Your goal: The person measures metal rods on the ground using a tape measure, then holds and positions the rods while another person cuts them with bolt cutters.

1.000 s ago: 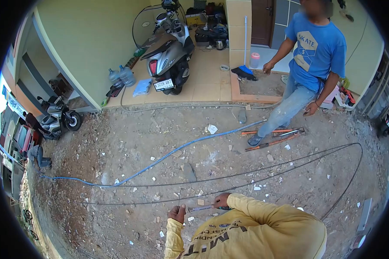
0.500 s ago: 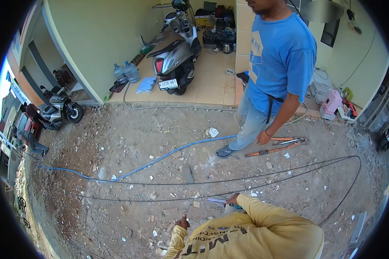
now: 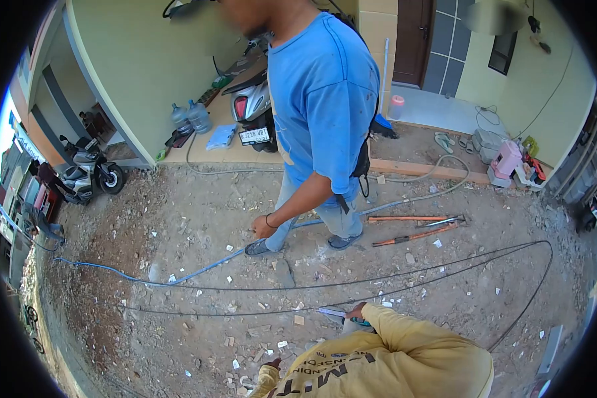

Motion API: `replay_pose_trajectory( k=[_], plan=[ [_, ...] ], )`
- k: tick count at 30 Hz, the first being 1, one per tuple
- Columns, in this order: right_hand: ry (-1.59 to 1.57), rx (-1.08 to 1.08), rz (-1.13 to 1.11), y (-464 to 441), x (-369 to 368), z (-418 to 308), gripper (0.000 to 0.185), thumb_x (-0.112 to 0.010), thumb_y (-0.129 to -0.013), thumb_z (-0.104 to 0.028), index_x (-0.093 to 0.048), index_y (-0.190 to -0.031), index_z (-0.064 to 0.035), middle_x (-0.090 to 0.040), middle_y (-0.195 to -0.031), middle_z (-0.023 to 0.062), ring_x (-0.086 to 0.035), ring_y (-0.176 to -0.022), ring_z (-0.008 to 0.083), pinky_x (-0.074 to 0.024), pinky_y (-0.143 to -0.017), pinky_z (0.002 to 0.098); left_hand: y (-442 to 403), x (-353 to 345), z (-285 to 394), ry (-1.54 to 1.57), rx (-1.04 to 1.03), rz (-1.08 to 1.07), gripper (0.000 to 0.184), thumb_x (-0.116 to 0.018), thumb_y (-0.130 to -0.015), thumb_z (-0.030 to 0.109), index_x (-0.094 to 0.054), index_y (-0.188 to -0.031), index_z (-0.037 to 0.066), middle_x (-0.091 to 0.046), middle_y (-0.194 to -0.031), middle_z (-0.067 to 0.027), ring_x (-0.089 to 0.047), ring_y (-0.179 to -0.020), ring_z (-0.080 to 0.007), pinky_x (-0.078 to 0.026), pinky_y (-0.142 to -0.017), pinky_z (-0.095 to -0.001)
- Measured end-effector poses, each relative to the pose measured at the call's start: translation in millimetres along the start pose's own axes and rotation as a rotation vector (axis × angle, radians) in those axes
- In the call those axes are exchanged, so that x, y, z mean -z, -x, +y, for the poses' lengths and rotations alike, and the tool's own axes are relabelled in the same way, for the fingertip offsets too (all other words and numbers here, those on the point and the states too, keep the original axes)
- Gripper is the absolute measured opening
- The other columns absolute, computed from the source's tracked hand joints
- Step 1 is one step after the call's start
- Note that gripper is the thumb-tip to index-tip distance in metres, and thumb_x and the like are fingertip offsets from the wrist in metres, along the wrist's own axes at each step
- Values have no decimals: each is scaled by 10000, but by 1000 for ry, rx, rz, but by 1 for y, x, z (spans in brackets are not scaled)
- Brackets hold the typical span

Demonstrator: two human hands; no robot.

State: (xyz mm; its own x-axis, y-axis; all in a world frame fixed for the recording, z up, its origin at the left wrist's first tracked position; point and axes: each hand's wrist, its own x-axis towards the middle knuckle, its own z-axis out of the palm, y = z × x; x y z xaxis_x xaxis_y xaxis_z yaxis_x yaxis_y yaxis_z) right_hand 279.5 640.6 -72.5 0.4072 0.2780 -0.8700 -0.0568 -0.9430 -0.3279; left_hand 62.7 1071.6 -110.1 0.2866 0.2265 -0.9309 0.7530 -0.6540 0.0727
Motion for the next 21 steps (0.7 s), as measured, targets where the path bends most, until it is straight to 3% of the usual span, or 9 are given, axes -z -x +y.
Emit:
replay_pose_trajectory(
  k=[10,11,14,16,21],
  plan=[
    [32,-15,-4,-21,-8,2,835,-455,-741,-818,-618,-1283,-205,-532,-1368,179,-492,-1263,370,-387,-1043,408,-1,6,10,-746,-378,297,289,-544,-881,379,-717,-1010,188,-712,-1025,-148,-652,-1057,-311,-507,-883,-471],
    [25,-24,-9,-17,-6,-1,829,-456,-742,-815,-613,-1288,-212,-525,-1376,178,-485,-1271,371,-381,-1051,409,3,8,16,-766,-362,231,263,-536,-869,283,-715,-1023,167,-693,-1103,-139,-655,-1067,-286,-512,-907,-474],
    [25,-17,23,-33,-16,9,821,-450,-753,-809,-609,-1294,-214,-521,-1383,172,-480,-1275,371,-373,-1058,415,8,13,27,-1001,-383,81,344,-458,-913,310,-645,-1179,199,-627,-1256,-110,-612,-1132,-337,-485,-956,-474],
    [29,-31,-5,-25,-12,5,810,-443,-760,-806,-609,-1294,-220,-523,-1381,168,-480,-1274,370,-372,-1057,417,9,11,28,-1074,-372,2,340,-467,-923,339,-649,-1186,223,-628,-1252,-130,-597,-1152,-349,-470,-970,-462],
    [-8,2,-41,-8,-4,2,803,-467,-738,-813,-639,-1252,-221,-578,-1302,164,-524,-1214,353,-399,-1017,421,6,6,30,-853,-344,-34,340,-474,-920,341,-648,-1184,216,-634,-1236,-134,-602,-1142,-347,-472,-965,-461]
  ],
)
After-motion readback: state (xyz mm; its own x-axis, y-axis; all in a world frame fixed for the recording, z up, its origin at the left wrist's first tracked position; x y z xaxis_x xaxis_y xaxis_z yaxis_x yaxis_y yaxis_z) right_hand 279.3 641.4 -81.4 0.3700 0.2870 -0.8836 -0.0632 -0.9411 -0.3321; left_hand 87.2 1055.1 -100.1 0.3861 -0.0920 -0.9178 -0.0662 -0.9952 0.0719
